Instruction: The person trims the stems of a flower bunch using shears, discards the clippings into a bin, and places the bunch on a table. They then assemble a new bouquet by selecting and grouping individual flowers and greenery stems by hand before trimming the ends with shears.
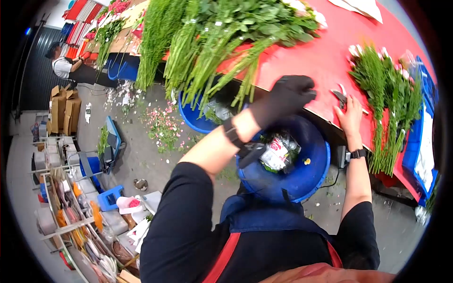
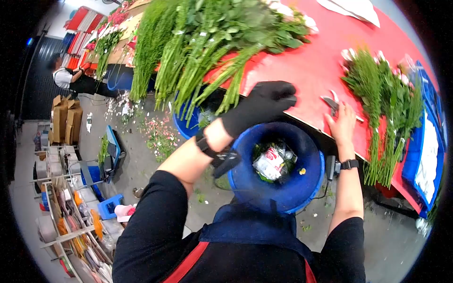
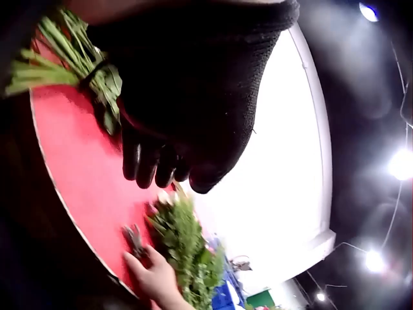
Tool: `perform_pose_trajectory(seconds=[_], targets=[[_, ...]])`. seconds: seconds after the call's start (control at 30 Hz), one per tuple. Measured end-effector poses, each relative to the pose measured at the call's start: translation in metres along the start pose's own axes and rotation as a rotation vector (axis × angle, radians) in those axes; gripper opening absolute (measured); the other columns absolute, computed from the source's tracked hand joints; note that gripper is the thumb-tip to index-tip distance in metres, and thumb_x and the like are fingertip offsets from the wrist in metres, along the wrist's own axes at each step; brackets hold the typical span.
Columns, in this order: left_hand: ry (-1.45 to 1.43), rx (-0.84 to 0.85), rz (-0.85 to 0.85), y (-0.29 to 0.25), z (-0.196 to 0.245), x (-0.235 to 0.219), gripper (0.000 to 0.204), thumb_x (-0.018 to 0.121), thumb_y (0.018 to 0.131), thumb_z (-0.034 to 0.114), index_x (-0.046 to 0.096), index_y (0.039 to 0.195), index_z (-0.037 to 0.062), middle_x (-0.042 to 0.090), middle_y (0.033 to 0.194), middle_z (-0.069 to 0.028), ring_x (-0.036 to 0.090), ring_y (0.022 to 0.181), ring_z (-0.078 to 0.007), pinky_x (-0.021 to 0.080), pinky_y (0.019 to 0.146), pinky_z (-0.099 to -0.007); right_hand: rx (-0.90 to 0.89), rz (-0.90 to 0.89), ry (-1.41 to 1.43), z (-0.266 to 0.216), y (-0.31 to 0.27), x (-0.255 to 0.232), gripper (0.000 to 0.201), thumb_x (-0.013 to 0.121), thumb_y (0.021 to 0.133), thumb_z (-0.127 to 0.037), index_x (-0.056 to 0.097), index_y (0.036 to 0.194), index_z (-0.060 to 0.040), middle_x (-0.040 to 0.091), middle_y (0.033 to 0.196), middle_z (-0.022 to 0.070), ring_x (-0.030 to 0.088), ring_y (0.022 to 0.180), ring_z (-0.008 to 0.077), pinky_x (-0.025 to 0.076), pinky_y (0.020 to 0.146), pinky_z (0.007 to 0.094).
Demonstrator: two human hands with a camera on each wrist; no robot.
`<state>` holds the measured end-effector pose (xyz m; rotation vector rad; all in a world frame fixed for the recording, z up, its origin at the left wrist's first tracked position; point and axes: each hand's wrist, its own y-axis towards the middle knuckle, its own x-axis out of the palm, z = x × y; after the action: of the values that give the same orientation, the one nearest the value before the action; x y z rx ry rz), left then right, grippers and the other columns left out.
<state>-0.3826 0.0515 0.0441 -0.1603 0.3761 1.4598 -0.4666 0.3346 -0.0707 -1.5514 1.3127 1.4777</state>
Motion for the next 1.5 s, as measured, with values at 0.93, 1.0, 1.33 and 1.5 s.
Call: perform_pose_trajectory(seconds=[0.93, 1.0, 1.33, 1.5], targets=[[0.757, -0.108, 0.437, 0.057, -0.155, -0.335, 0.048, 0.066, 0.071, 0.048, 0.065, 0.07, 0.0005, 0.064, 0.08, -0.0248, 0.063, 0.08, -0.0383, 0.05, 0.071, -0.0443, 0.627, -0.14, 1.526, -0.434, 0.212, 0.041, 0.032, 0.077, 0.067, -0.011, 0.06, 0.087, 0.0079, 0.064, 0.087, 0.0118, 0.06, 0.073, 0.0178, 0.048, 0.068, 0.0314], [0.716, 0.01, 0.456, 0.052, -0.139, -0.325, 0.046, 0.067, 0.072, 0.046, 0.066, 0.071, 0.0008, 0.064, 0.079, -0.0248, 0.063, 0.078, -0.0396, 0.049, 0.07, -0.0453, 0.468, 0.096, 1.517, -0.432, 0.207, 0.027, 0.029, 0.072, 0.066, -0.012, 0.063, 0.087, 0.0051, 0.066, 0.084, 0.0092, 0.061, 0.073, 0.0172, 0.048, 0.07, 0.0312], [-0.487, -0.197, 0.602, -0.077, -0.02, -0.244, 0.027, 0.07, 0.083, 0.022, 0.061, 0.098, 0.0013, 0.064, 0.08, -0.0044, 0.06, 0.069, -0.0153, 0.049, 0.06, -0.0289, 0.179, 0.408, 1.468, -0.384, 0.088, -0.028, 0.057, 0.068, 0.073, -0.006, 0.043, 0.124, 0.0039, 0.058, 0.113, 0.0115, 0.056, 0.099, 0.0169, 0.045, 0.089, 0.0304], [-0.43, -0.212, 0.265, -0.119, 0.0, -0.198, 0.016, 0.061, 0.088, 0.016, 0.059, 0.098, 0.003, 0.061, 0.07, -0.005, 0.058, 0.055, -0.0143, 0.047, 0.052, -0.0276, 0.13, 0.275, 1.512, -0.344, 0.027, -0.067, 0.044, 0.06, 0.075, 0.001, 0.049, 0.117, 0.0008, 0.06, 0.107, 0.0069, 0.057, 0.095, 0.0162, 0.045, 0.089, 0.0297]])
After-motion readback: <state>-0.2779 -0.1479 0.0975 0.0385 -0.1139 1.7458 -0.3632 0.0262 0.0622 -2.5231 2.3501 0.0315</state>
